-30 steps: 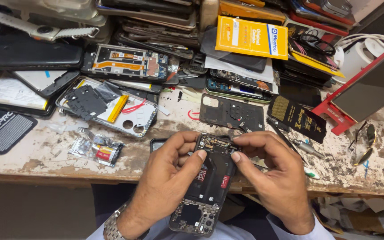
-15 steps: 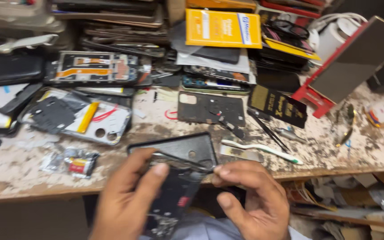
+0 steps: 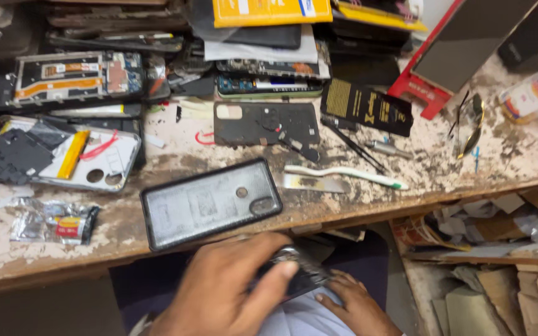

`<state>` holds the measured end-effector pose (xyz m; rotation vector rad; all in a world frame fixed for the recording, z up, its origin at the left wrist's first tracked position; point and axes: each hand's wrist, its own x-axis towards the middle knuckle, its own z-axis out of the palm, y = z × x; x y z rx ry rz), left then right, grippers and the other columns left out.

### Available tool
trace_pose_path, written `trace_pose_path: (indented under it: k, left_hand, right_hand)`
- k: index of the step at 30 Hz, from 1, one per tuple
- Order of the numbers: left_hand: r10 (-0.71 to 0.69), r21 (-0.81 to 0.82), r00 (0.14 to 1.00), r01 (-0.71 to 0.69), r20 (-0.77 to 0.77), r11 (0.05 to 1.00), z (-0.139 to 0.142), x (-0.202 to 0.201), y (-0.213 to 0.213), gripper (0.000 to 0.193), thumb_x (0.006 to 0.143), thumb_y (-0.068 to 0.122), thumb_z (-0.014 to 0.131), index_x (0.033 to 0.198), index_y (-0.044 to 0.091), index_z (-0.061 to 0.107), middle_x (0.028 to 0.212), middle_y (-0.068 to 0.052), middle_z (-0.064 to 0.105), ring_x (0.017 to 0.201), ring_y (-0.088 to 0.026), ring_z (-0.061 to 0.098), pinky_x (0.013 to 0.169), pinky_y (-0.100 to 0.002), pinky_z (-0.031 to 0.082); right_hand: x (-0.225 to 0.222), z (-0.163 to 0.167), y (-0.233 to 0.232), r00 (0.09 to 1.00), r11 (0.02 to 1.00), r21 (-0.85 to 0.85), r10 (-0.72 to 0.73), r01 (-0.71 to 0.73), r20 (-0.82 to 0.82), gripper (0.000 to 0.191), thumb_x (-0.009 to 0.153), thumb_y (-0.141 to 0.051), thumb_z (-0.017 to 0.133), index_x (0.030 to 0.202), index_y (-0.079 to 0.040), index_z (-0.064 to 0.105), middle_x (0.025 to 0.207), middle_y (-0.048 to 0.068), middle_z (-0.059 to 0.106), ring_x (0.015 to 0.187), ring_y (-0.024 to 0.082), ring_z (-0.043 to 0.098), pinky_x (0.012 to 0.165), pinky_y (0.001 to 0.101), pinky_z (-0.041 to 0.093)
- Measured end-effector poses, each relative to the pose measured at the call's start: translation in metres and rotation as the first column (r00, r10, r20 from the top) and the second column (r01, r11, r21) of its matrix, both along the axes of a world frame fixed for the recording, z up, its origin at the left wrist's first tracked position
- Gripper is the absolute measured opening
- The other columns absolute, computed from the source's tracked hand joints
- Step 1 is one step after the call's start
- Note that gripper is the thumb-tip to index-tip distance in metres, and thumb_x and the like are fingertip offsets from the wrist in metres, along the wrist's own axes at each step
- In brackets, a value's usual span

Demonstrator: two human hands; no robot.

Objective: The person works on a disassembled smartphone at a cluttered repair bench, holding the phone chassis and fitting small internal components and connectors into the top of the device by hand. They briefly reach across the bench to move items aside, then continue pressing parts into place on the phone.

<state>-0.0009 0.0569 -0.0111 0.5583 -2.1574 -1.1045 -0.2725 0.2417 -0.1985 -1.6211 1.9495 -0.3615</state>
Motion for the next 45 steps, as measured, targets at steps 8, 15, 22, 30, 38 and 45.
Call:
trace_pose_path:
  k: [8, 15, 22, 30, 38, 45]
  left_hand:
    - [-0.126, -0.032, 0.98, 0.133, 0.155, 0.991, -0.017, -0.075, 0.039, 0.021, 0.095, 0.024, 0.064, 0.104, 0.005, 0.067, 0.076, -0.014, 0.068, 0.072, -0.035, 0.068, 0.062, -0.046, 0.051]
    - [-0.136, -0.005, 0.971, 0.14, 0.196, 0.99, -0.056, -0.097, 0.053, 0.022, 0.095, 0.024, 0.066, 0.106, 0.005, 0.068, 0.073, -0.012, 0.068, 0.066, -0.03, 0.068, 0.058, -0.043, 0.051]
    - [-0.209, -0.021, 0.94, 0.223, 0.268, 0.975, -0.075, -0.106, 0.054, 0.025, 0.095, 0.025, 0.065, 0.106, 0.004, 0.067, 0.07, -0.012, 0.068, 0.063, -0.029, 0.068, 0.057, -0.043, 0.052]
    - [-0.259, 0.037, 0.903, 0.263, 0.344, 0.964, -0.097, -0.112, 0.054, 0.025, 0.095, 0.027, 0.063, 0.106, 0.005, 0.068, 0.068, -0.014, 0.068, 0.062, -0.032, 0.068, 0.059, -0.044, 0.052]
    - [-0.535, 0.247, 0.831, 0.492, 0.15, 0.835, -0.121, -0.133, 0.043, 0.026, 0.097, 0.028, 0.061, 0.106, 0.004, 0.068, 0.077, -0.013, 0.071, 0.068, -0.03, 0.071, 0.063, -0.042, 0.054]
    - [-0.797, 0.162, 0.584, 0.781, 0.151, 0.603, -0.147, -0.17, 0.038, 0.025, 0.099, 0.029, 0.063, 0.11, 0.007, 0.069, 0.087, -0.013, 0.073, 0.085, -0.032, 0.071, 0.076, -0.044, 0.053]
  right_hand:
    - [0.002, 0.012, 0.055, 0.971, 0.962, -0.151, -0.236, 0.229, -0.027, 0.021, 0.088, -0.023, 0.07, 0.103, -0.01, 0.076, 0.102, 0.013, 0.073, 0.094, 0.033, 0.07, 0.084, 0.0393, 0.056]
    - [0.004, 0.056, 0.132, 0.796, 0.879, 0.184, -0.477, 0.441, 0.373, 0.019, 0.096, -0.02, 0.064, 0.106, -0.007, 0.074, 0.091, 0.004, 0.079, 0.08, 0.017, 0.074, 0.071, 0.0298, 0.059]
    - [0.0, 0.029, 0.151, 0.359, 0.546, 0.665, -0.838, 0.51, 0.412, 0.019, 0.099, -0.016, 0.06, 0.114, -0.009, 0.068, 0.06, 0.006, 0.056, 0.045, 0.017, 0.043, 0.043, 0.0332, 0.038]
    - [0.007, 0.021, 0.122, 0.711, 0.687, 0.235, -0.703, 0.688, -0.027, 0.026, 0.089, -0.021, 0.071, 0.115, -0.017, 0.069, 0.064, 0.008, 0.063, 0.052, 0.021, 0.062, 0.055, 0.0368, 0.049]
    - [0.0, 0.015, 0.108, 0.807, 0.807, 0.025, -0.589, 0.59, -0.029, 0.01, 0.087, -0.016, 0.072, 0.094, -0.009, 0.075, 0.089, 0.009, 0.068, 0.069, 0.021, 0.068, 0.066, 0.0345, 0.056]
    - [0.005, 0.044, 0.122, 0.666, 0.685, -0.015, -0.702, 0.728, 0.254, 0.01, 0.093, -0.012, 0.068, 0.097, -0.004, 0.066, 0.082, 0.009, 0.075, 0.073, 0.017, 0.073, 0.067, 0.0318, 0.057]
